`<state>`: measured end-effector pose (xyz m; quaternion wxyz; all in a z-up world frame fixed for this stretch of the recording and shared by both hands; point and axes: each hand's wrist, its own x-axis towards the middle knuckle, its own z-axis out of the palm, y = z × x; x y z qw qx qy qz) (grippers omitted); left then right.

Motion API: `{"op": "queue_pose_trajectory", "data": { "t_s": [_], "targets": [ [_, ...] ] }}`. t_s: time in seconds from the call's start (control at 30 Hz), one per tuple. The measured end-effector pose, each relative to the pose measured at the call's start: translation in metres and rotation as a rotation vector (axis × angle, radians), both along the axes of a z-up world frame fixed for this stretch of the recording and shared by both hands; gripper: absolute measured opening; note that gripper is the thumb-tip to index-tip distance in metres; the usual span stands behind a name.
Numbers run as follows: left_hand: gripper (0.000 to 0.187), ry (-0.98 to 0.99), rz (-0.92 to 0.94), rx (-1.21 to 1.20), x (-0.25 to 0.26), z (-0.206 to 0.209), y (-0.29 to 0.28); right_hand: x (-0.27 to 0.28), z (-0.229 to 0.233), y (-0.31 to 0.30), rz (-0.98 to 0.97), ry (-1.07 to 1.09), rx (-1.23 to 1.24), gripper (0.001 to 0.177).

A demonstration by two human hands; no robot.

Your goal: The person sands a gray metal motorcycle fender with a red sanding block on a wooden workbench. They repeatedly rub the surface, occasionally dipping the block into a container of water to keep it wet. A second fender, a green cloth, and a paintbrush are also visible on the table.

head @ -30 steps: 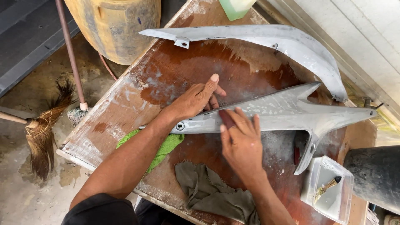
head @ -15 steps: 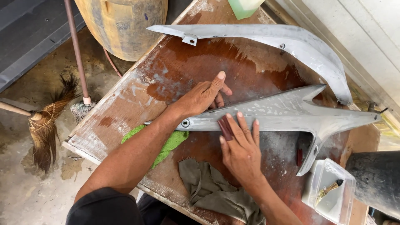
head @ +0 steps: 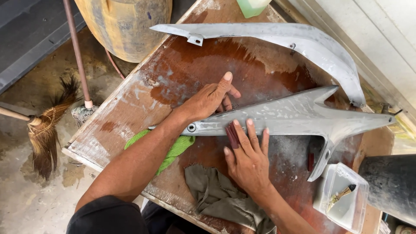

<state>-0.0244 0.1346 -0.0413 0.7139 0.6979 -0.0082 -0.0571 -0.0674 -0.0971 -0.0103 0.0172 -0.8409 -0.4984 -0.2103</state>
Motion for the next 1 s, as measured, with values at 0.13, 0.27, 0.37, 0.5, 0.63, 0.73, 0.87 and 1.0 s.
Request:
{"op": "queue_pose_trajectory", "data": {
  "t_s": [0.13,0.27,0.37,0.5,0.63,0.73,0.87,1.0],
  "targets": [
    [0.091,-0.009,-0.018,0.0,0.003,-0.005,0.002,-0.012,-0.011,0.028,0.067,0.058,-0.009,0.044],
    [0.091,0.008,-0.019,0.0,0.004,-0.006,0.001,-0.022,-0.004,0.044,0.129,0.102,0.035,0.044],
    [0.092,0.008,-0.008,-0.011,0.005,-0.01,0.0,-0.01,-0.007,0.021,0.099,0.086,0.007,0.046],
    [0.092,-0.001,-0.006,-0.017,0.004,-0.009,-0.001,0.018,-0.013,-0.036,-0.116,0.034,-0.057,0.052],
    [0.092,-0.014,0.0,-0.019,0.004,-0.009,-0.001,0.025,-0.004,-0.061,-0.254,0.033,-0.036,0.054],
    [0.091,-0.015,0.008,-0.028,-0.001,0.003,-0.001,0.015,0.007,-0.049,-0.3,0.002,-0.01,0.055],
    [0.106,0.026,0.067,-0.008,-0.013,0.029,0.0,0.005,-0.004,-0.016,-0.19,0.136,-0.046,0.063],
    [0.092,-0.02,-0.007,-0.019,0.005,-0.009,0.0,-0.005,-0.015,0.019,-0.088,0.087,-0.126,0.062]
  ]
}}
